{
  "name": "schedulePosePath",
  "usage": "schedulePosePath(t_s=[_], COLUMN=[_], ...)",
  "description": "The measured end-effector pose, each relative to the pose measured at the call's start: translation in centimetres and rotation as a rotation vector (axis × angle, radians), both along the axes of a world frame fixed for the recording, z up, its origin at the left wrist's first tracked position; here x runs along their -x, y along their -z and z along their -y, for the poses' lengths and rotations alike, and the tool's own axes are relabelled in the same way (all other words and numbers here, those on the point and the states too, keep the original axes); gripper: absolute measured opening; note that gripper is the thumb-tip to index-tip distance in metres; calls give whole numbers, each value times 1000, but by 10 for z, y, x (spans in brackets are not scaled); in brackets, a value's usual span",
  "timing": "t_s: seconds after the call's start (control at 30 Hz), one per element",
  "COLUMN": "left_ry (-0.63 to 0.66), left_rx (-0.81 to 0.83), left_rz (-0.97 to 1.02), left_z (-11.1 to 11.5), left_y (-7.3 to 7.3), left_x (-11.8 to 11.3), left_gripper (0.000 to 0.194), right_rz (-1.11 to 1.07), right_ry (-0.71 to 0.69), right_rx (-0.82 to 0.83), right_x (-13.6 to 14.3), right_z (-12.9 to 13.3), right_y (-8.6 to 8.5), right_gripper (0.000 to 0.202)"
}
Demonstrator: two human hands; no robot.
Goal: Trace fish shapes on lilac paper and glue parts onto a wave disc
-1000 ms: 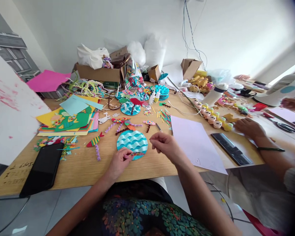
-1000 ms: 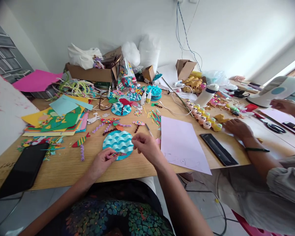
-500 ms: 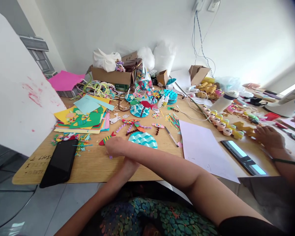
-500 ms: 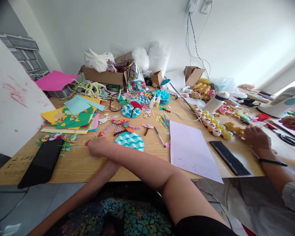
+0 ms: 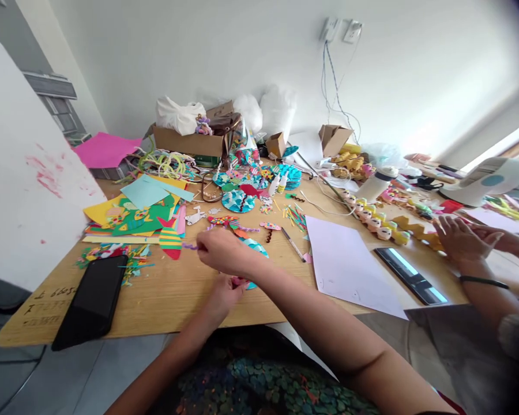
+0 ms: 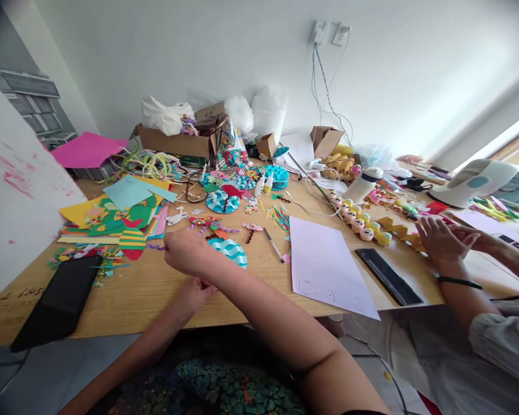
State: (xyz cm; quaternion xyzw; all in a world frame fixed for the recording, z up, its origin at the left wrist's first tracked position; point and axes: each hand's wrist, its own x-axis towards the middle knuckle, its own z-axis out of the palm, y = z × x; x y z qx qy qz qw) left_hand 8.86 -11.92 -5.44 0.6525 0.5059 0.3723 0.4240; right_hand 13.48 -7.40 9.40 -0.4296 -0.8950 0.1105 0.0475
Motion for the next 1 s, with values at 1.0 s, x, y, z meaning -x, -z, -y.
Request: schedulePosePath(t_s=[1.0], left_ry=[15], left_rx=[101], left_rz=[35], left_z=[6], left_y=[-29], left_x=[7], left_gripper=[23], right_rz=[-816], right_ry=[566], right_rx=[420], right_x=[-132], right_z=[45], right_y=[104], right_gripper=[14])
